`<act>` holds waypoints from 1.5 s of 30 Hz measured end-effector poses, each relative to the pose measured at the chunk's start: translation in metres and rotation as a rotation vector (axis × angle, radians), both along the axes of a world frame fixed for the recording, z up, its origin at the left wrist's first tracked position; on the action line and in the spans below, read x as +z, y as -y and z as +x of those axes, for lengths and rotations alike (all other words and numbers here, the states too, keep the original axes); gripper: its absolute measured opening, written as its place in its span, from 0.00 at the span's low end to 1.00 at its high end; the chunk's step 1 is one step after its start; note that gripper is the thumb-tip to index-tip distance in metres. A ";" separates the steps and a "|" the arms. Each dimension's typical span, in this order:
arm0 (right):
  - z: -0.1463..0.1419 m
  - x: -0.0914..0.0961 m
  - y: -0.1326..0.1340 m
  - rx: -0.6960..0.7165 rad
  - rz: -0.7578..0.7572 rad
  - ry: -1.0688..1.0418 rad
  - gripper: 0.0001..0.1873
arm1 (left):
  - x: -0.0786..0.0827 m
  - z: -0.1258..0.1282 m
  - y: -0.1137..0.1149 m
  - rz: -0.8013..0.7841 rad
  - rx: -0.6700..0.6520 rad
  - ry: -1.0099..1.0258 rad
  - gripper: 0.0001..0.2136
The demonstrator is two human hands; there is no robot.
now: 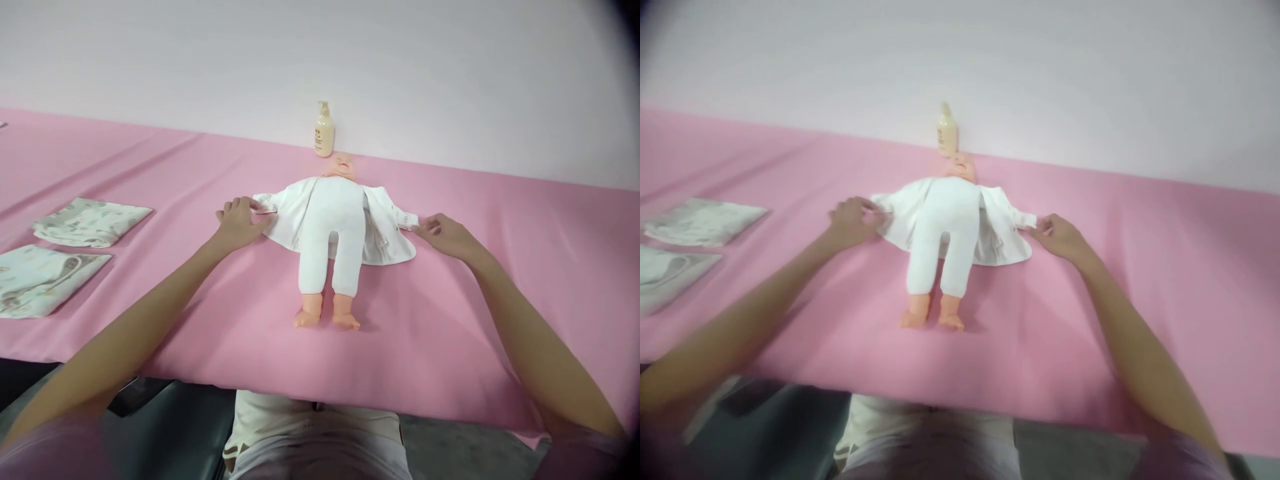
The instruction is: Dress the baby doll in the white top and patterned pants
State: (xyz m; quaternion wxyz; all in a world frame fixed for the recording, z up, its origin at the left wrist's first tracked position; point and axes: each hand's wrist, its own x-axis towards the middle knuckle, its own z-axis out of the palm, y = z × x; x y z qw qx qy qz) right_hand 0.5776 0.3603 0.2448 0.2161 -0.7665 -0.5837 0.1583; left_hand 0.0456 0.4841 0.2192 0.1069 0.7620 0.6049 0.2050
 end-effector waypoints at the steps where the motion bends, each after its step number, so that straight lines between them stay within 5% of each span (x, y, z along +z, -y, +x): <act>1: -0.006 0.000 -0.013 0.008 0.057 -0.003 0.32 | 0.003 0.010 -0.008 0.029 -0.004 0.033 0.30; 4: -0.026 0.002 -0.061 0.084 0.155 -0.068 0.29 | 0.015 0.048 -0.043 0.046 -0.067 0.127 0.32; 9: -0.051 0.007 -0.129 0.194 0.165 -0.191 0.20 | 0.032 0.100 -0.108 -0.182 -0.141 0.189 0.27; 16: -0.044 -0.006 -0.172 0.064 0.210 -0.180 0.12 | 0.036 0.108 -0.144 -0.245 -0.046 0.302 0.24; 21: -0.030 -0.024 -0.144 0.050 0.185 -0.101 0.15 | 0.018 0.087 -0.119 -0.058 -0.034 0.314 0.22; 30: 0.021 -0.068 -0.031 0.312 0.326 0.170 0.34 | -0.022 -0.014 -0.062 0.071 -0.290 -0.057 0.34; 36: 0.028 -0.080 -0.030 0.231 0.394 0.192 0.27 | -0.035 -0.031 -0.062 0.140 -0.204 -0.113 0.38; 41: 0.034 -0.080 -0.026 0.211 0.458 0.344 0.25 | -0.022 -0.038 -0.051 0.228 -0.175 -0.338 0.42; 45: 0.049 -0.081 -0.023 0.185 0.478 0.408 0.26 | -0.013 -0.055 -0.045 0.232 -0.159 -0.480 0.35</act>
